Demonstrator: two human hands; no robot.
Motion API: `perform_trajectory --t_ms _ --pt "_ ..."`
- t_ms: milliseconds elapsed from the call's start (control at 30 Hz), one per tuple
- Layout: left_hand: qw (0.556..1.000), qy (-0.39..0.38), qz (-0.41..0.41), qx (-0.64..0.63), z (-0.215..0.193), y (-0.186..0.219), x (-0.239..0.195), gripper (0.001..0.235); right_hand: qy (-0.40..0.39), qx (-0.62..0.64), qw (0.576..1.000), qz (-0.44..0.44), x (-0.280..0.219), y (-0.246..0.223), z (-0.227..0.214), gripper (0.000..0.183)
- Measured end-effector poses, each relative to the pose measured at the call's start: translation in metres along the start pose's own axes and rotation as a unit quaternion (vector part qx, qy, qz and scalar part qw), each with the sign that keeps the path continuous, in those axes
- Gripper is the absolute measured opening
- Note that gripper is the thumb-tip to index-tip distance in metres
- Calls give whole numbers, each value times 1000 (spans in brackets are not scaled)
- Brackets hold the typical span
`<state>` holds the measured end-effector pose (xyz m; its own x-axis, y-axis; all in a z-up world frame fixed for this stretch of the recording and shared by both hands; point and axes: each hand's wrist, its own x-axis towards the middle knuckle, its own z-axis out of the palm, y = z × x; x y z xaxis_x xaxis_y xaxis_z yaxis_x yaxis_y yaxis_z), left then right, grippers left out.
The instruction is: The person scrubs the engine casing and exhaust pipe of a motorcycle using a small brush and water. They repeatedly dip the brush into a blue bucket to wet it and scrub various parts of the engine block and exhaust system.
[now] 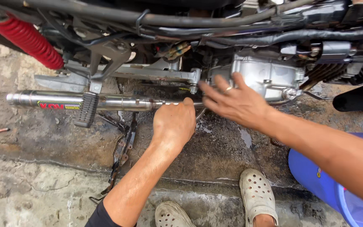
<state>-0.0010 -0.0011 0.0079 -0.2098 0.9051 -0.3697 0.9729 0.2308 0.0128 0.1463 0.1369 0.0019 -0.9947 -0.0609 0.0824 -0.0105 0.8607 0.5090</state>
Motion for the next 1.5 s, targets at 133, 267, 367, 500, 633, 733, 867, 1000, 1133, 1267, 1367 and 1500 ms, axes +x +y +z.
perform_trajectory --t_ms 133,267,367,500,633,733,867,1000,1133,1267,1367,1500 --pt "1000 -3 -6 1 7 0 6 16 -56 16 998 16 -30 15 -4 72" --pt "1000 4 -13 -9 8 -1 8 14 -64 -6 996 70 -32 18 -6 28" --pt "1000 11 -2 -2 14 1 9 14 -68 -4 997 46 -12 -2 17 29" --pt "1000 22 -5 10 9 1 1 11 -78 -26 996 29 -22 13 -12 28" --pt "991 -112 -67 -16 1 1 7 19 47 -79 995 44 -25 19 -15 14" --pt "998 50 -2 -28 18 -1 6 12 -40 -35 998 37 -15 -1 14 23" --pt "999 25 3 -40 14 0 7 14 -62 -46 996 34 -50 14 23 25" --pt "999 34 -10 -26 14 9 4 13 -65 -38 997 30 -40 9 10 21" --pt "997 29 -3 -71 11 -3 6 17 31 -45 998 25 -8 -7 22 24" --pt "999 14 5 -38 9 -1 2 16 -51 -34 995 78 -55 15 4 28" --pt "999 15 -12 -43 9 -5 2 16 -70 -13 996 49 -33 8 10 26" --pt "999 -17 6 -40 -11 0 0 31 36 -27 999 31 -5 -16 17 23"
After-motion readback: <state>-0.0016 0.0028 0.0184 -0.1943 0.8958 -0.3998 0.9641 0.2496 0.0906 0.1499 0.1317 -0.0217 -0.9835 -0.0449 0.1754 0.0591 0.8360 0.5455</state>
